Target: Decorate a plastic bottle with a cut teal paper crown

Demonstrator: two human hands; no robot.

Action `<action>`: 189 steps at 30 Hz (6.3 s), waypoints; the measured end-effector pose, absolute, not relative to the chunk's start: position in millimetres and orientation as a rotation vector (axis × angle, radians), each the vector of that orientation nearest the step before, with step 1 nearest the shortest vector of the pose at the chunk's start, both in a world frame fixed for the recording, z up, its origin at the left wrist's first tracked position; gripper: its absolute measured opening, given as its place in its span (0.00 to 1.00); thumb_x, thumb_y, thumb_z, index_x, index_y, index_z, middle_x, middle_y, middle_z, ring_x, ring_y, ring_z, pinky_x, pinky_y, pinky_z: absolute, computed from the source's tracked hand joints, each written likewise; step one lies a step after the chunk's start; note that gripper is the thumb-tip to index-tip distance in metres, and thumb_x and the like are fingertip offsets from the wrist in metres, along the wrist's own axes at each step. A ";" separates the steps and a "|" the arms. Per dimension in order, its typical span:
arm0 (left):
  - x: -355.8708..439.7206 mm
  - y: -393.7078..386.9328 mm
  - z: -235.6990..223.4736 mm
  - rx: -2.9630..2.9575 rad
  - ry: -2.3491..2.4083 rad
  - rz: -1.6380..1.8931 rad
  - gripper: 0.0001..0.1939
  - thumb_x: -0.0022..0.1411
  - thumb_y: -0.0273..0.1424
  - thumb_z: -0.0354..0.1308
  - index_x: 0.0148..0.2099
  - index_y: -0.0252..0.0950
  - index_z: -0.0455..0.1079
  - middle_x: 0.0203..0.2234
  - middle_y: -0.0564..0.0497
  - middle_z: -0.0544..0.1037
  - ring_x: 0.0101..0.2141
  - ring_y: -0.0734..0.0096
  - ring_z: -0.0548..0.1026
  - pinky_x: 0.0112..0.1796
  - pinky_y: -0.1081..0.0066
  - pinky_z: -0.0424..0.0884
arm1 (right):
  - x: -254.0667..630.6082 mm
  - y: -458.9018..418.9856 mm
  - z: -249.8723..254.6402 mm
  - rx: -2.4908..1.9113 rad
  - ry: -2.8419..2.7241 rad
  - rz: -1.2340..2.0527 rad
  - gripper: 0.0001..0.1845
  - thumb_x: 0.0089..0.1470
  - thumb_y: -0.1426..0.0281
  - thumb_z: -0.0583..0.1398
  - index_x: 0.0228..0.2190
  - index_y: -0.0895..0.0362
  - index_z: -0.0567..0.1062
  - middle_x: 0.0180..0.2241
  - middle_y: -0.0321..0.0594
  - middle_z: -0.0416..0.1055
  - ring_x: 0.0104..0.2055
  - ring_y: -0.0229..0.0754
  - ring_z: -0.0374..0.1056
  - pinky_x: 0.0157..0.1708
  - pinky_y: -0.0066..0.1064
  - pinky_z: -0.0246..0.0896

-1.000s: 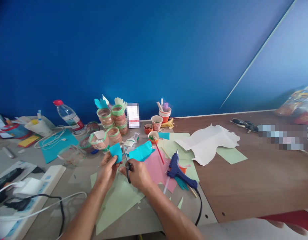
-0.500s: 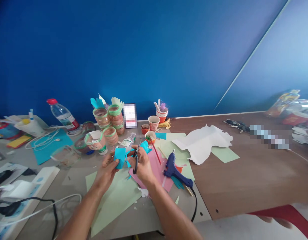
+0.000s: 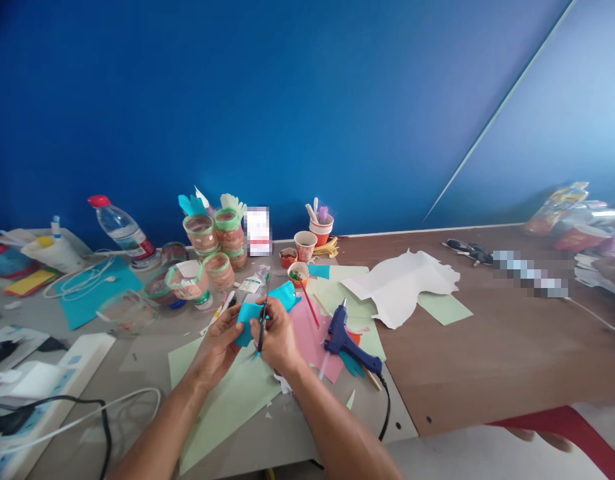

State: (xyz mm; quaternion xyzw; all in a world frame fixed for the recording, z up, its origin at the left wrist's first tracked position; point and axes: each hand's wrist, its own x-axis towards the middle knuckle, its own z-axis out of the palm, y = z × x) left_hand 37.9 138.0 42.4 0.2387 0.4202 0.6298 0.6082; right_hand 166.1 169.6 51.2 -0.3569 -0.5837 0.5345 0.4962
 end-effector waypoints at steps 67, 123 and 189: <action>43.1 137.1 53.5 0.389 0.888 1.615 0.14 0.39 0.30 0.73 0.29 0.33 0.74 0.23 0.54 0.78 0.23 0.77 0.74 0.27 0.77 0.71 | 160.4 152.8 49.7 -1.140 -1.799 1.143 0.14 0.51 0.58 0.62 0.31 0.57 0.69 0.23 0.33 0.68 0.23 0.36 0.61 0.24 0.26 0.52; 33.8 137.8 55.2 0.456 0.959 1.616 0.15 0.41 0.32 0.73 0.33 0.36 0.75 0.25 0.53 0.80 0.26 0.75 0.75 0.31 0.75 0.71 | 163.6 157.2 47.1 -0.964 -1.661 1.389 0.21 0.49 0.59 0.63 0.43 0.56 0.69 0.28 0.34 0.66 0.27 0.35 0.62 0.25 0.25 0.57; 37.7 140.7 50.7 0.437 1.040 1.620 0.18 0.41 0.35 0.73 0.35 0.35 0.74 0.26 0.54 0.79 0.25 0.77 0.74 0.31 0.76 0.71 | 162.6 159.1 47.1 -0.928 -1.347 1.422 0.24 0.48 0.55 0.64 0.41 0.57 0.68 0.26 0.34 0.66 0.27 0.36 0.63 0.25 0.27 0.57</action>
